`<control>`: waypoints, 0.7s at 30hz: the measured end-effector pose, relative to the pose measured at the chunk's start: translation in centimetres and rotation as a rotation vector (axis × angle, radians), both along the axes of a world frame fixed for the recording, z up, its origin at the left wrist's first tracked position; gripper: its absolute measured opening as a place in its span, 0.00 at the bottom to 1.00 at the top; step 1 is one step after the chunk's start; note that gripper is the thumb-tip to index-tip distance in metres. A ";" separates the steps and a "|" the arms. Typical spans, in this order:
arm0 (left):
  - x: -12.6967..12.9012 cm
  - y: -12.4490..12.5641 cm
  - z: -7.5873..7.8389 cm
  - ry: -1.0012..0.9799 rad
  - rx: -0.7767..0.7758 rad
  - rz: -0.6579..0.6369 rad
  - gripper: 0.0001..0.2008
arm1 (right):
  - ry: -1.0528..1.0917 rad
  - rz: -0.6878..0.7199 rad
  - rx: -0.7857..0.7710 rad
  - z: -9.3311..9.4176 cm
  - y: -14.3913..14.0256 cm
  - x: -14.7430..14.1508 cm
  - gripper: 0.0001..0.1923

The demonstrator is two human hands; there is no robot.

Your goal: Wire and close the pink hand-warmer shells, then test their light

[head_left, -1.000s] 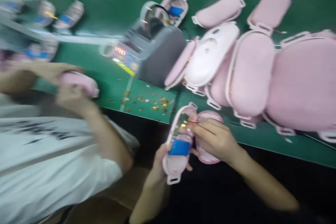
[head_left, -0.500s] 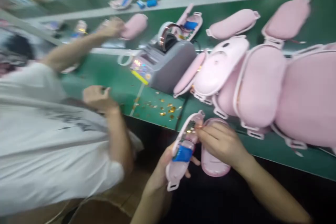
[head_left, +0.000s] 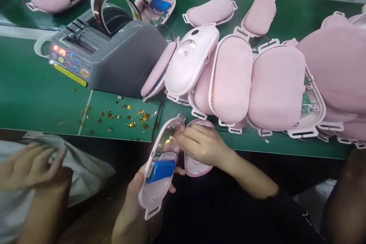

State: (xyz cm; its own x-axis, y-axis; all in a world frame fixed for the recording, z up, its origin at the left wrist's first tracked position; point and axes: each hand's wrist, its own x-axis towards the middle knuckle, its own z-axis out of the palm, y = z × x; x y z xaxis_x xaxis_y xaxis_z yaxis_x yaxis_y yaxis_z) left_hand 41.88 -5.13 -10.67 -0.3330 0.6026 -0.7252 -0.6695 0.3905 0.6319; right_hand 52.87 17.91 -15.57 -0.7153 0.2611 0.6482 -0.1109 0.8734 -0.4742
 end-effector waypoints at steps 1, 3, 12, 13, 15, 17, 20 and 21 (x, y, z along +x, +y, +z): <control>-0.1 0.0 -0.1 0.007 0.010 -0.008 0.43 | -0.011 0.011 0.002 -0.1 0.0 0.1 0.11; -0.2 0.0 -0.3 0.029 0.031 -0.027 0.44 | -0.040 0.033 0.005 -0.1 -0.1 0.2 0.10; 0.8 2.0 1.3 0.187 -0.013 -0.109 0.46 | -0.055 0.043 -0.007 1.1 0.2 0.5 0.15; 0.9 2.4 1.4 0.216 0.001 -0.126 0.47 | -0.053 0.045 -0.015 1.4 0.2 0.5 0.15; 1.1 3.3 1.5 0.272 0.052 -0.165 0.50 | -0.061 0.054 -0.035 1.8 0.2 0.6 0.14; 1.1 3.9 1.6 0.305 0.084 -0.197 0.55 | -0.080 0.077 -0.045 1.9 0.3 0.8 0.14; 0.7 4.4 1.6 0.338 0.085 -0.222 0.61 | -0.081 0.117 -0.019 1.0 0.7 0.8 0.15; 0.5 4.5 1.6 0.348 0.089 -0.226 0.62 | -0.060 0.127 -0.006 0.5 0.8 0.7 0.16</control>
